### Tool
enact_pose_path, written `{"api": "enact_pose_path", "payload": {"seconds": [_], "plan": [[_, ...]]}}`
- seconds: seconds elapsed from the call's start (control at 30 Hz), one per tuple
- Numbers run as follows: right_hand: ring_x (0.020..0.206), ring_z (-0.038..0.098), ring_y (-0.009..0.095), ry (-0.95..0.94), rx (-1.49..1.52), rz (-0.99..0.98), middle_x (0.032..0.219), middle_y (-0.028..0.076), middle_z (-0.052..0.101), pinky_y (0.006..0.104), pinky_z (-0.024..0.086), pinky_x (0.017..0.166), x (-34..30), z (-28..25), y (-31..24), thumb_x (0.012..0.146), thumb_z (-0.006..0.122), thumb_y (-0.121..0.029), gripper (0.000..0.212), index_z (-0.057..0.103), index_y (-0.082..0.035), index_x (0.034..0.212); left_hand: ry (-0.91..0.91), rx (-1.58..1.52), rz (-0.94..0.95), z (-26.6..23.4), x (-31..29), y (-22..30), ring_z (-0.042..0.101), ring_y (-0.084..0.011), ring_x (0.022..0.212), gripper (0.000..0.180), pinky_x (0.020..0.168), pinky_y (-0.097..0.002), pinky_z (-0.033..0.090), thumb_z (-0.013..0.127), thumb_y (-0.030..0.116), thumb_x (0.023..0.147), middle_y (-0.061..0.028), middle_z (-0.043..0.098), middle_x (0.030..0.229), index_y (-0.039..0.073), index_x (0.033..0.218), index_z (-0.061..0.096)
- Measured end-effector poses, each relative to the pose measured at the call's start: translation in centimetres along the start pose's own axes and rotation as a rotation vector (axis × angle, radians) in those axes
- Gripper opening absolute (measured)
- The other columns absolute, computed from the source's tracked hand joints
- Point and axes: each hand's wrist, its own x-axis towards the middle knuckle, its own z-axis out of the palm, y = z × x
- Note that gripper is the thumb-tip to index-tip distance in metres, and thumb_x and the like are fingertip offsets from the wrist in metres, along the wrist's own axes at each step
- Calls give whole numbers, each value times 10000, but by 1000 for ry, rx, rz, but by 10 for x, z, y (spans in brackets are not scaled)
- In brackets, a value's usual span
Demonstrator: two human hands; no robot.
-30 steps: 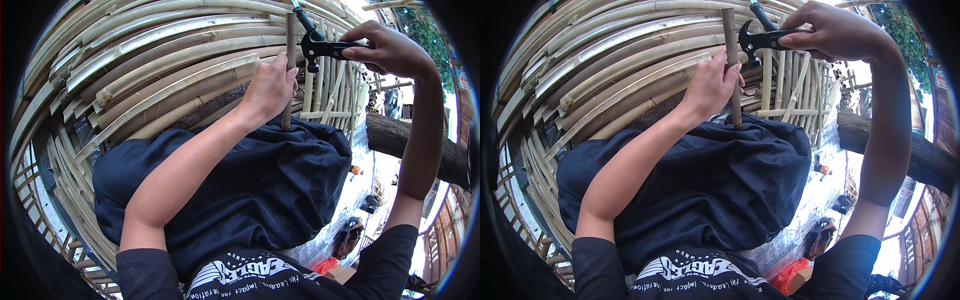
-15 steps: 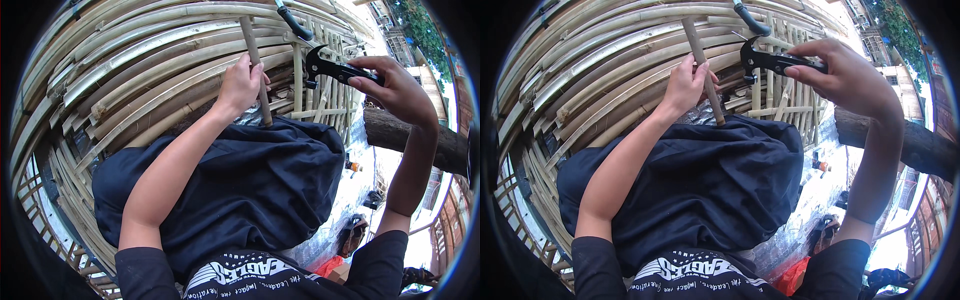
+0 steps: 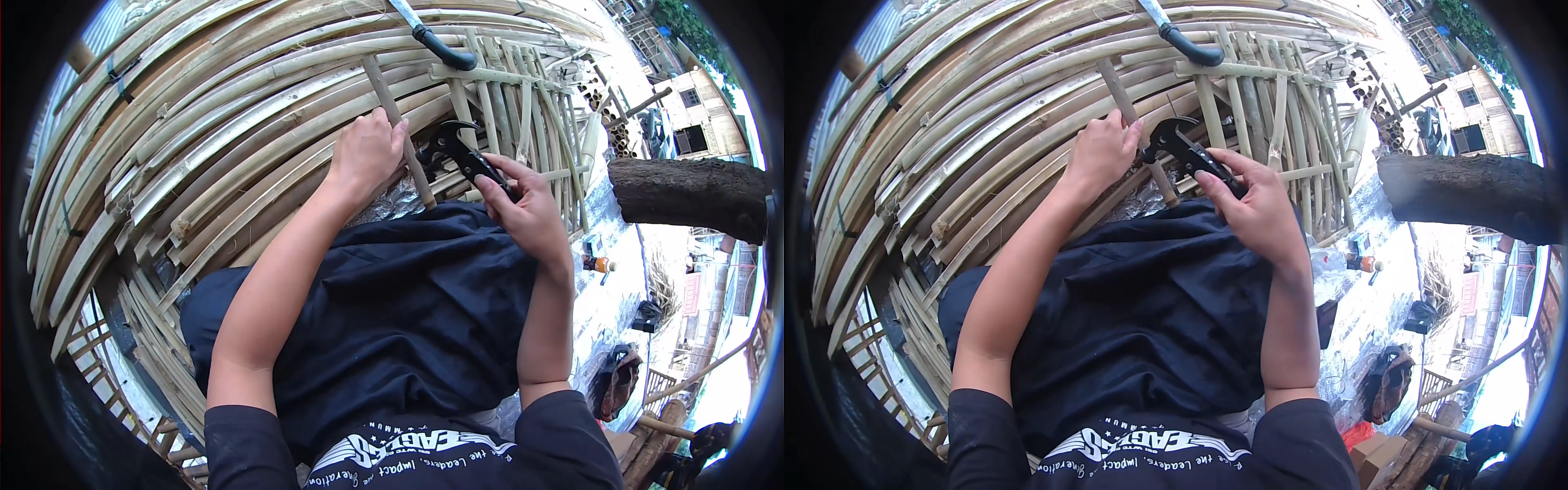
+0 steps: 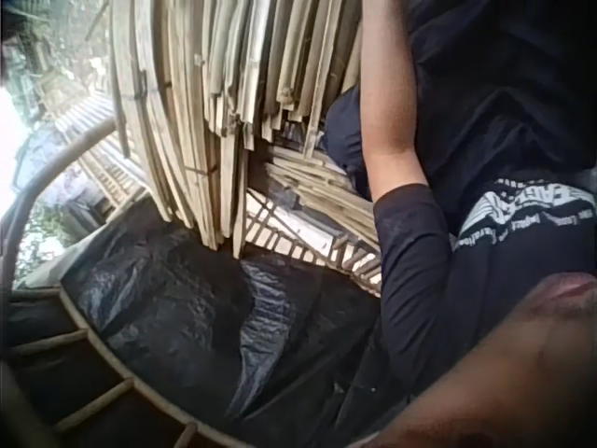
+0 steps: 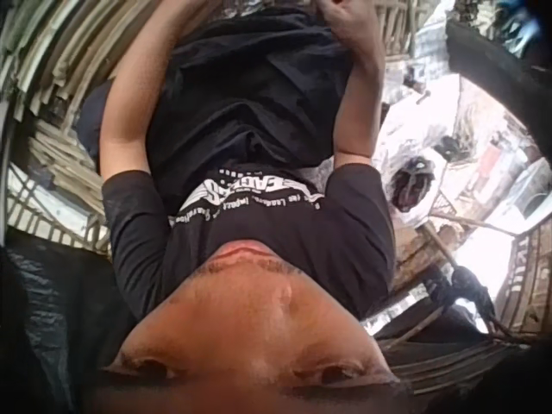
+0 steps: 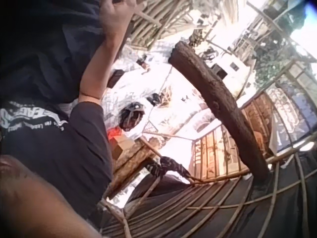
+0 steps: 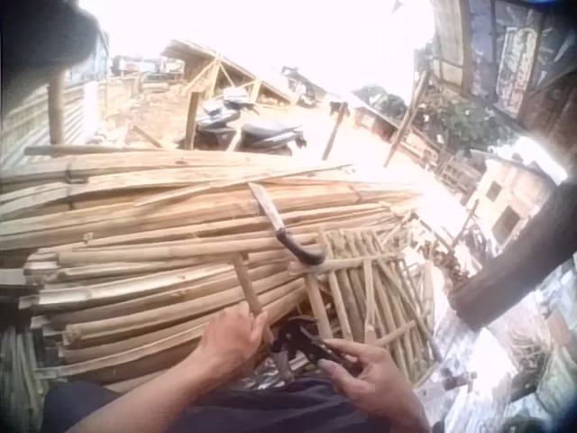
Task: The person hammers nails into thin bamboo strips to secure them onto a larger curved bamboo framework. The person holds a small hammer and positions nails by hand while sitting amidst a large collection of bamboo materials.
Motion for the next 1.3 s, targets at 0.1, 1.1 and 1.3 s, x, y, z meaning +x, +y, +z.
{"api": "enact_pose_path", "payload": {"seconds": [0.1,1.1,1.3], "plan": [[596,519,3,13,71,-59,751,-44,636,197,401,504,5,18,19,980,741,-172,352,682,14,1274,-38,130,3,-8,-7,-3,727,-465,824,427,769,-532,601,577,367,1027,-276,722,842,-41,957,682],[656,504,31,-532,357,193,752,-52,580,218,427,591,-4,93,70,1001,712,-183,410,628,3,1356,-163,-1153,-373,-39,-107,-49,624,10,748,166,558,-167,408,726,222,1003,-32,771,1044,57,1018,729],[646,513,37,-491,417,174,737,-48,580,221,433,586,-7,99,68,1001,712,-182,434,607,8,1376,-110,-1253,-356,-37,-106,-51,576,23,715,150,553,-152,398,749,217,986,5,757,942,72,1025,744]]}}
